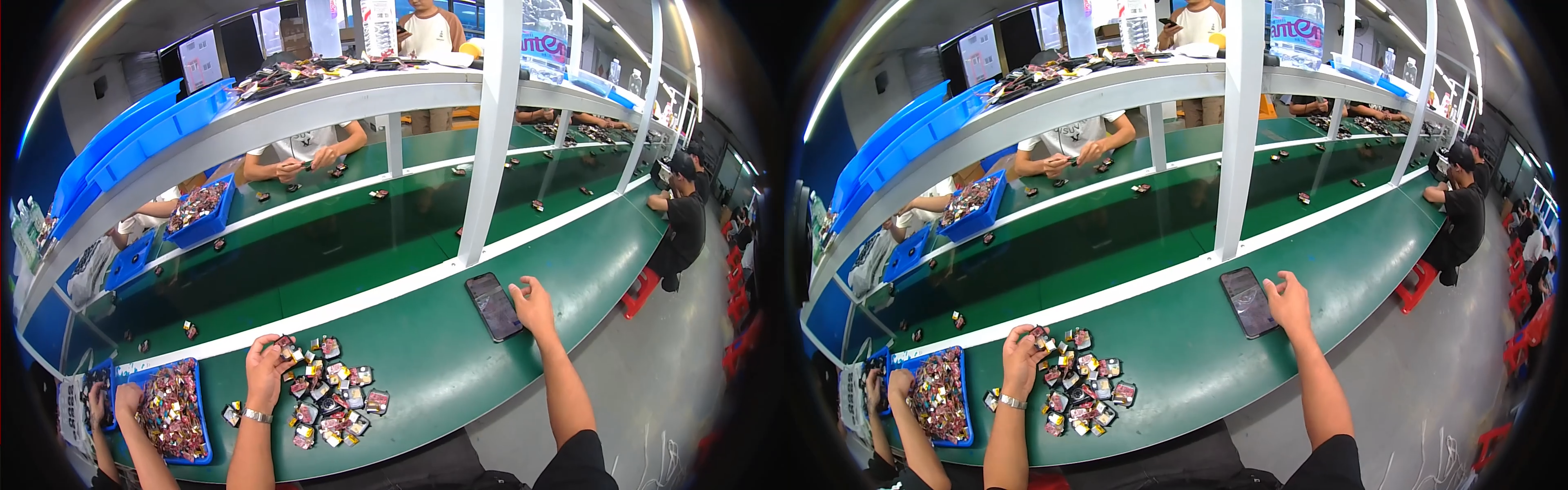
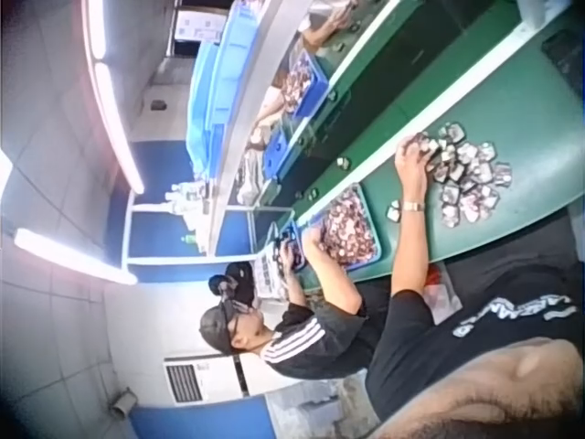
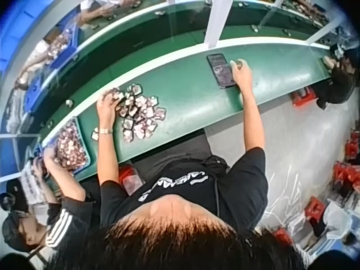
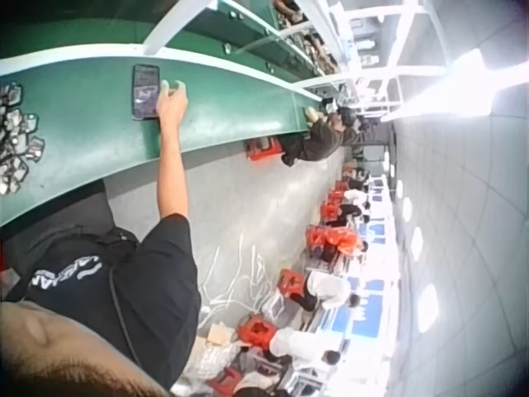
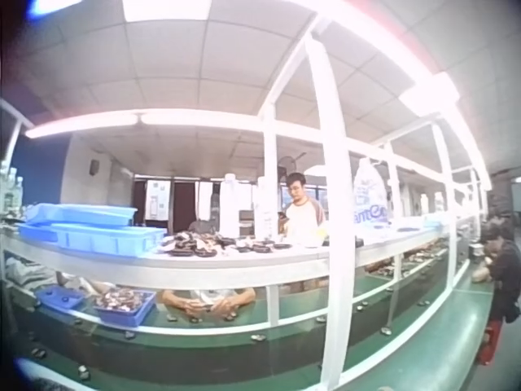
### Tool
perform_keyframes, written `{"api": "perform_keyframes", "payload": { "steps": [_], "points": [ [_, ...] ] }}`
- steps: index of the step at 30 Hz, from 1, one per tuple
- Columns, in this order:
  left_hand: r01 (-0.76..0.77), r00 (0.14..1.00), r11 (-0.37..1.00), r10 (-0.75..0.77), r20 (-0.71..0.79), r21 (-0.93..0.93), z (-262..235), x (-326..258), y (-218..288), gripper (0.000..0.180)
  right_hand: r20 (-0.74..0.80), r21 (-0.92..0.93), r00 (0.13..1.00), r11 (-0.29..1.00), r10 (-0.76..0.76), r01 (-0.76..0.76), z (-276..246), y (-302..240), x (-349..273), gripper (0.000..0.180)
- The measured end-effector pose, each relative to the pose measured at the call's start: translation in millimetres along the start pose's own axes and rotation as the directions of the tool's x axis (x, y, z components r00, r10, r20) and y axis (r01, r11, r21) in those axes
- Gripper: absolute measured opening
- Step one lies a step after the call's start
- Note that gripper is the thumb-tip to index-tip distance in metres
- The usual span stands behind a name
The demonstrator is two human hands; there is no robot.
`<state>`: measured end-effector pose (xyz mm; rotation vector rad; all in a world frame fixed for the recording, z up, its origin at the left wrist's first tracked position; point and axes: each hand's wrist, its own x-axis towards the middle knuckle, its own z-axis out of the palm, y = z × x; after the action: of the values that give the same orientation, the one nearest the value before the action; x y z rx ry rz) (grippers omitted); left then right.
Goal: Assembling small electronic components on a production line.
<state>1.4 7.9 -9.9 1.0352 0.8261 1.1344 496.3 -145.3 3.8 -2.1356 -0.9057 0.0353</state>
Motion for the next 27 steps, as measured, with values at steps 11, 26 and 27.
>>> {"api": "perform_keyframes", "payload": {
  "steps": [11,26,27],
  "points": [
    [0.015,0.999,1.0,-0.015,0.05,-0.005,4.6,4.6,-5.8,0.018,0.222,0.163,0.758,0.79,-0.614,0.592,70.8,-133.8,-47.7,0.042],
    [-0.129,0.982,0.988,0.115,-0.151,-0.088,-6.9,2.9,-11.9,0.02,0.611,0.46,0.394,0.713,-0.687,0.529,264.9,-353.8,-103.1,0.037],
    [-0.163,0.973,0.987,0.162,-0.165,0.004,-6.2,3.7,-15.3,0.018,0.608,0.466,0.385,0.705,-0.694,0.534,270.0,-371.7,-109.4,0.037]
  ]
}}
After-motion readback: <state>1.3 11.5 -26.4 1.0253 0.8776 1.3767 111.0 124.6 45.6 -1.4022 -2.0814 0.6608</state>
